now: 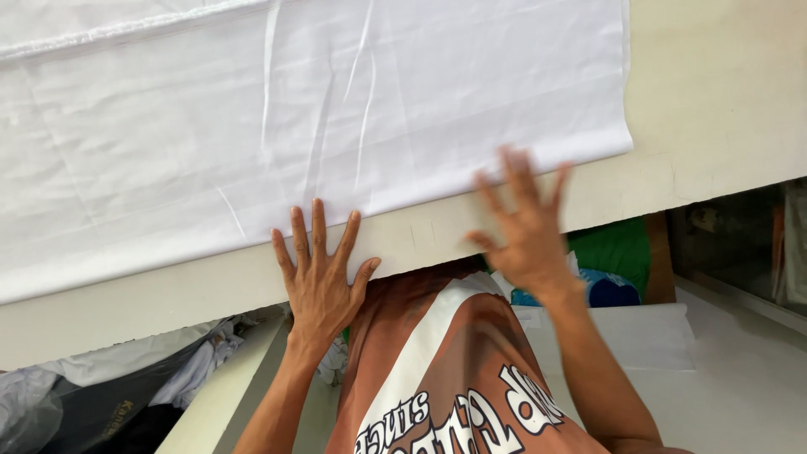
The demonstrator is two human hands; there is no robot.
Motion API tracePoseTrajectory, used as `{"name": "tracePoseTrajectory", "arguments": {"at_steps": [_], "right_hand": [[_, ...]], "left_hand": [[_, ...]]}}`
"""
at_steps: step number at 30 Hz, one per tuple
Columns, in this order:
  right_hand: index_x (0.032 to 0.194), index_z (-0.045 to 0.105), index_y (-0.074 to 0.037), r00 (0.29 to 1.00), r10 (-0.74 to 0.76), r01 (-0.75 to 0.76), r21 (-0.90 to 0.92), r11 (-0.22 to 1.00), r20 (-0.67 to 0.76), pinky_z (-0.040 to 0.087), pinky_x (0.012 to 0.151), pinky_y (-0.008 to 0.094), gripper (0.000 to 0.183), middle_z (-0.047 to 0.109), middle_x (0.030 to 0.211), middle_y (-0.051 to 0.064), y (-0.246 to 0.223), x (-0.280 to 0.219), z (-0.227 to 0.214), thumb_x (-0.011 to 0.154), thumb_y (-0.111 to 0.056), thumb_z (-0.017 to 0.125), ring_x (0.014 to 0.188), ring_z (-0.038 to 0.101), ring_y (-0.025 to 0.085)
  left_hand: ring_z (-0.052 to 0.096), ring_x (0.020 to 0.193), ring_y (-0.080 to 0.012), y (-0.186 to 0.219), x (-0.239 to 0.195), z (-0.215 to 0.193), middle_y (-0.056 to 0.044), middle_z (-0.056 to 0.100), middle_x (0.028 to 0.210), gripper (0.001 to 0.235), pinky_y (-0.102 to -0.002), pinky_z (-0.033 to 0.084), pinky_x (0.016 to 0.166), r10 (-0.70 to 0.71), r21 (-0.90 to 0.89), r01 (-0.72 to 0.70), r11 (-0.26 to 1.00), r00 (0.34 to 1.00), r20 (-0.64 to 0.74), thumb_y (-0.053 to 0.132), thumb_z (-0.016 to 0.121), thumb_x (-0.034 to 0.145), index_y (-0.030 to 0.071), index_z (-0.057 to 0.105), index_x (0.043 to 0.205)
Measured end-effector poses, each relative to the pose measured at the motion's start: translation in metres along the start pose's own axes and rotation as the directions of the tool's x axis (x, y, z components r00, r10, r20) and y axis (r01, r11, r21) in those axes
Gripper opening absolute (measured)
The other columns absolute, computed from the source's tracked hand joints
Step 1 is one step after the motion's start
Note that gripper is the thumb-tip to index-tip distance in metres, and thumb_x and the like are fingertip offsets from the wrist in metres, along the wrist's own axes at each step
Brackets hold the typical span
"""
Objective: Smoothing out fabric on a cutting table, aligning a paper pattern, and marking it with a pencil and ruler.
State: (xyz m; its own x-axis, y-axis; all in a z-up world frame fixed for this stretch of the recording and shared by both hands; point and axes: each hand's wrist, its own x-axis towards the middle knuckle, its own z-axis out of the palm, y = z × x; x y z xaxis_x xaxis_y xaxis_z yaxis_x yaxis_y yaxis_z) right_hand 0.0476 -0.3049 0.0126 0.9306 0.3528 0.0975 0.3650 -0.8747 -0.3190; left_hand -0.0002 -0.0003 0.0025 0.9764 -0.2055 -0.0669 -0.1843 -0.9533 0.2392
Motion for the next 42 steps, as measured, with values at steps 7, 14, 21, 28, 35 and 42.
{"name": "tracePoseTrajectory", "arguments": {"at_steps": [7,14,21,28,35,42], "right_hand": [[0.161,0.040,-0.024,0.979,-0.142,0.113,0.194,0.975,0.144,0.001,0.124,0.068,0.081,0.025,0.171,0.009,-0.080,0.020,0.044,0.096,-0.073,0.045,0.157,0.025,0.030],[0.160,0.041,-0.029,0.977,-0.101,0.088,0.079,0.993,0.187,0.005,0.122,0.069,0.076,0.028,0.171,0.008,-0.054,0.011,0.032,0.098,-0.073,0.035,0.155,0.028,0.033],[0.158,0.046,-0.031,0.989,0.060,-0.060,0.001,0.998,0.136,0.001,0.118,0.074,0.071,0.030,0.170,0.013,-0.004,-0.006,0.013,0.101,-0.072,0.034,0.155,0.028,0.039],[0.158,0.052,-0.019,0.974,0.219,-0.215,-0.061,0.975,0.059,-0.007,0.115,0.074,0.078,0.025,0.173,0.017,0.057,-0.027,-0.003,0.104,-0.072,0.034,0.157,0.020,0.042],[0.163,0.045,-0.017,0.947,0.319,-0.318,-0.027,0.948,0.032,-0.012,0.113,0.074,0.079,0.021,0.173,0.018,0.082,-0.033,-0.016,0.106,-0.071,0.034,0.157,0.017,0.042],[0.167,0.032,-0.022,0.961,0.274,-0.273,-0.032,0.962,0.035,-0.015,0.117,0.072,0.073,0.017,0.174,0.018,0.082,-0.034,-0.019,0.109,-0.066,0.030,0.163,0.016,0.039]], "left_hand": [[0.005,0.157,-0.0419,0.000,0.000,0.002,-0.017,0.019,0.171,0.070,-0.067,-0.005,0.120,-0.019,-0.041,0.019,0.999,1.000,-0.010,0.068,0.041,0.101,0.033,0.038,0.161],[0.006,0.157,-0.0433,-0.001,-0.001,0.004,-0.018,0.021,0.171,0.070,-0.067,-0.005,0.120,-0.014,-0.043,0.014,0.999,1.000,-0.006,0.068,0.041,0.101,0.032,0.038,0.161],[0.008,0.156,-0.0453,-0.002,0.000,0.006,-0.019,0.023,0.170,0.071,-0.068,-0.005,0.120,-0.014,-0.034,0.014,0.999,1.000,-0.006,0.069,0.041,0.100,0.032,0.037,0.161],[0.008,0.157,-0.0444,-0.001,0.000,0.004,-0.019,0.024,0.170,0.070,-0.067,-0.005,0.120,-0.028,-0.051,0.028,0.998,1.000,0.008,0.068,0.042,0.100,0.032,0.038,0.161],[0.007,0.157,-0.0446,-0.001,0.000,0.005,-0.019,0.023,0.170,0.071,-0.067,-0.005,0.120,-0.027,-0.053,0.027,0.998,1.000,0.008,0.067,0.043,0.100,0.032,0.037,0.161],[0.006,0.158,-0.0400,0.000,0.002,-0.010,-0.017,0.016,0.171,0.067,-0.062,0.002,0.127,0.010,0.044,-0.011,0.999,1.000,0.026,0.065,0.032,0.107,0.030,0.029,0.164]]}}
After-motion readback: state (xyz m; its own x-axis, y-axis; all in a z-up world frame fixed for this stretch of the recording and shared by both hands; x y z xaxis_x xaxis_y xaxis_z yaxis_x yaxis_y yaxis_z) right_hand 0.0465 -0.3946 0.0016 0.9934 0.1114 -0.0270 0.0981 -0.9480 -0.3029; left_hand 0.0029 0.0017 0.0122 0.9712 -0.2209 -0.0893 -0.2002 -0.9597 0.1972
